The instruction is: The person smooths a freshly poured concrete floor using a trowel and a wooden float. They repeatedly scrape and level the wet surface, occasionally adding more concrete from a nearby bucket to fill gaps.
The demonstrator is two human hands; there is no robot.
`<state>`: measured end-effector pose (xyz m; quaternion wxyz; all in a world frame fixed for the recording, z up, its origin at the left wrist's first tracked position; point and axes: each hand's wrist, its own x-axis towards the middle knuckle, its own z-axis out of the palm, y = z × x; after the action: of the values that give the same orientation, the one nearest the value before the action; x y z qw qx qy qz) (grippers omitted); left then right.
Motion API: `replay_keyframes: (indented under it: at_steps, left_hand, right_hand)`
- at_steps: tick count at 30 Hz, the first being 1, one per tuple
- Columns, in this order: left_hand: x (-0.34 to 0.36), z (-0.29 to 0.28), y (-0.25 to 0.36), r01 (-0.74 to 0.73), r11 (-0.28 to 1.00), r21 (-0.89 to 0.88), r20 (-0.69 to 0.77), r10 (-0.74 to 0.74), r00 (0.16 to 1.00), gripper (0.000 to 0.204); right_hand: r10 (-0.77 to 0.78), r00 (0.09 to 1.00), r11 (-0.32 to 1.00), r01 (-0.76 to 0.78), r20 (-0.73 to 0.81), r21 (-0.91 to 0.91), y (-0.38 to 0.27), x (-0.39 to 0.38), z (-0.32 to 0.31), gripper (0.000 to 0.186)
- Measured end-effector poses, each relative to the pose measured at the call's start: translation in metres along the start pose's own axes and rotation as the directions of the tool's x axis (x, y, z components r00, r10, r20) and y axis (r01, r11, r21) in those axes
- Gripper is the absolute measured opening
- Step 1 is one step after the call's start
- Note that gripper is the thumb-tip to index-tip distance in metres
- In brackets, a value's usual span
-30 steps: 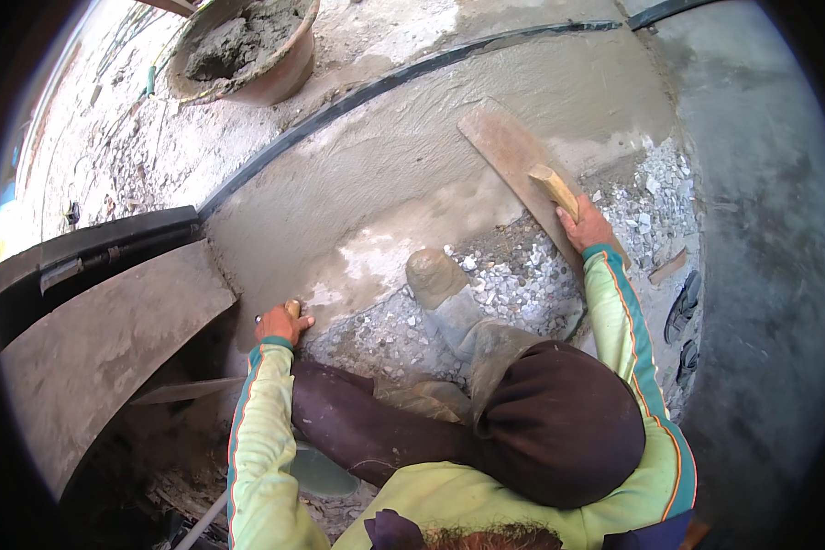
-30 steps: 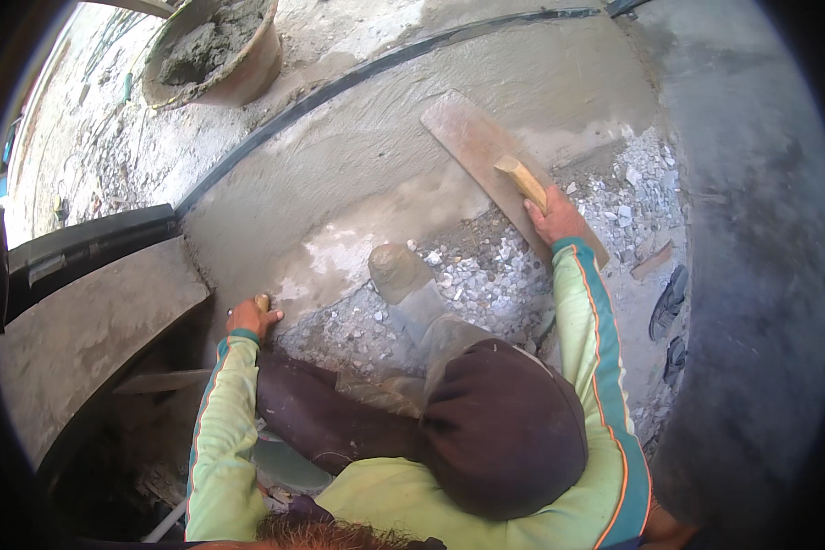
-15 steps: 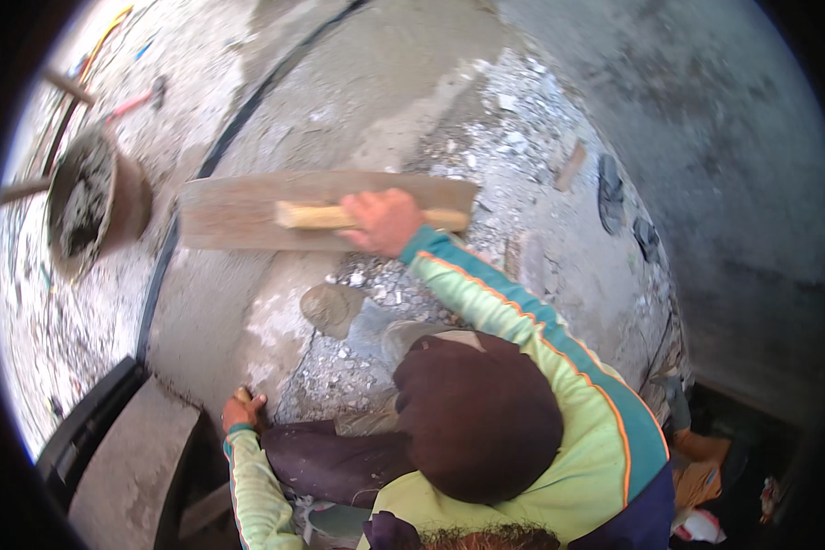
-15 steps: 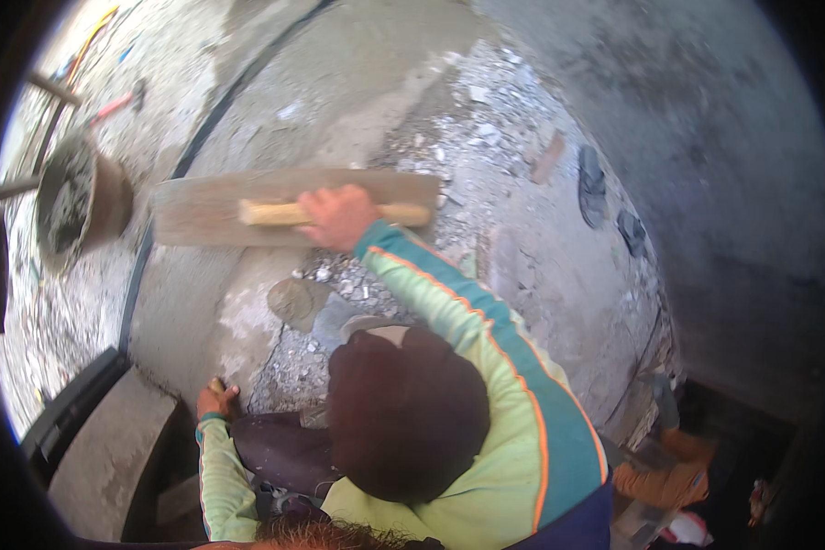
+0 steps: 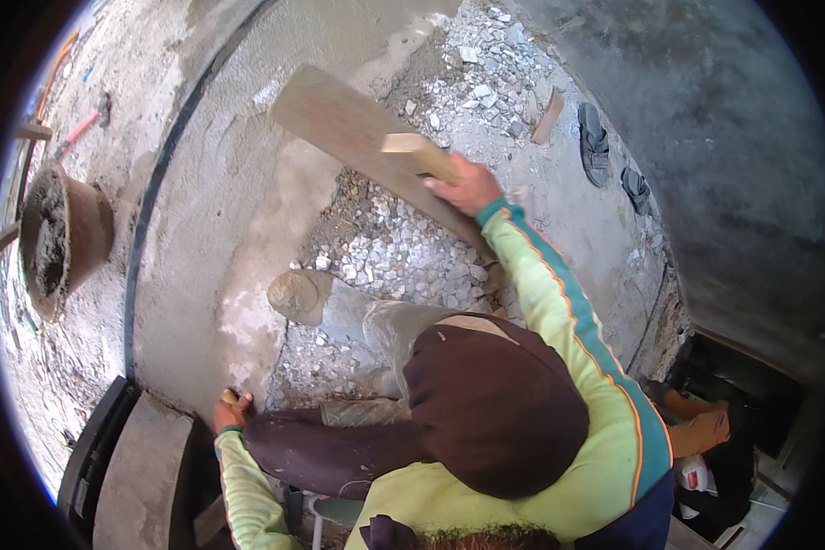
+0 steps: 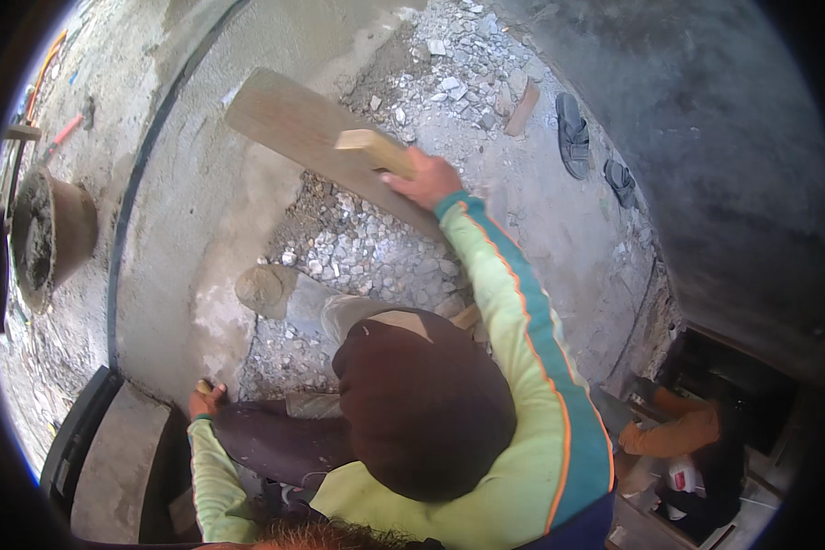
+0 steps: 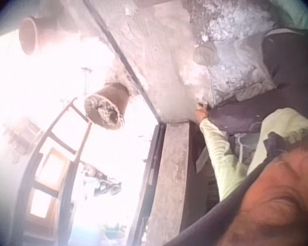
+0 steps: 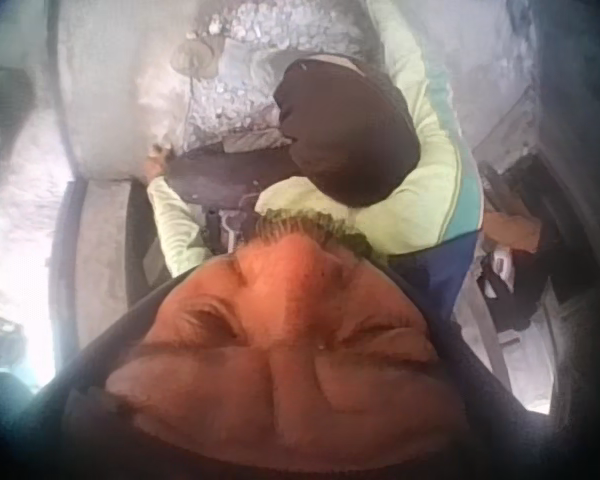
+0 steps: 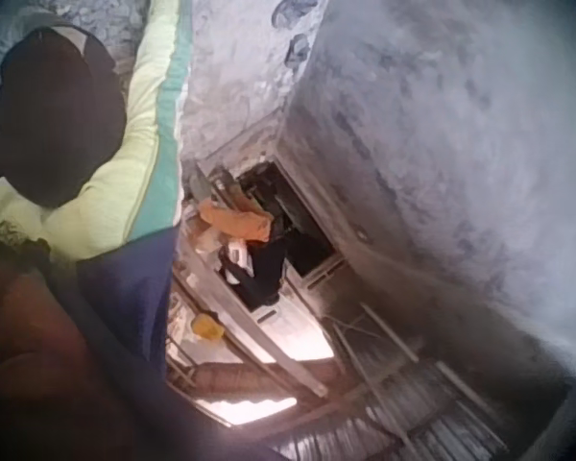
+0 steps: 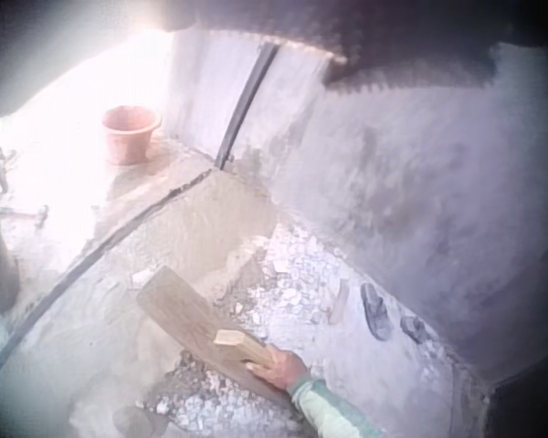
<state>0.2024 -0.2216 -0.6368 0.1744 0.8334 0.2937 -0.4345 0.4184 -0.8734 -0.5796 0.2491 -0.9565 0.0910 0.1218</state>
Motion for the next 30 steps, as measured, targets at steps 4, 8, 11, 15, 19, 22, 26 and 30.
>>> replay_keyframes:
  at_steps: [4, 8, 11, 15, 19, 22, 26, 30]
  left_hand:
    - [0.013, 0.014, -0.012, 0.009, 1.0, -0.007, -0.07, -0.01, 0.997, 0.065]
    - [0.014, 0.023, -0.022, -0.028, 0.999, -0.024, -0.073, 0.026, 0.997, 0.066]
    - [0.006, 0.016, -0.02, 0.081, 0.996, -0.033, -0.042, -0.082, 0.996, 0.069]
    - [-0.009, 0.0, 0.012, 0.124, 0.992, 0.014, -0.091, -0.122, 0.988, 0.071]
    - [-0.029, -0.018, 0.034, 0.186, 0.982, -0.027, -0.052, -0.187, 0.981, 0.072]
    - [-0.025, -0.011, 0.019, 0.171, 0.984, -0.058, -0.032, -0.173, 0.984, 0.07]
    - [-0.041, -0.024, 0.04, 0.192, 0.978, -0.077, 0.002, -0.192, 0.981, 0.069]
    - [-0.028, -0.012, 0.023, 0.202, 0.978, -0.049, -0.016, -0.203, 0.979, 0.072]
  right_hand:
    - [0.091, 0.983, 0.994, -0.079, -0.16, 0.08, 0.055, -0.045, -0.065, 0.057]
    - [0.446, 0.875, 0.77, -0.483, -0.188, -0.416, 0.091, -0.077, -0.119, 0.066]
    - [0.428, 0.86, 0.805, -0.503, -0.279, -0.315, 0.097, -0.112, -0.092, 0.067]
    - [0.386, 0.9, 0.922, -0.386, -0.2, 0.043, 0.049, -0.071, -0.028, 0.052]
    - [0.079, 0.997, 0.997, -0.079, -0.011, 0.016, -0.026, -0.013, 0.015, 0.045]
    - [-0.242, 0.963, 0.97, 0.24, 0.12, 0.03, -0.091, 0.017, 0.051, 0.048]
    - [-0.462, 0.849, 0.864, 0.496, 0.255, -0.088, -0.129, 0.031, 0.112, 0.054]
    - [-0.372, 0.89, 0.888, 0.424, 0.265, -0.176, -0.143, 0.042, 0.121, 0.055]
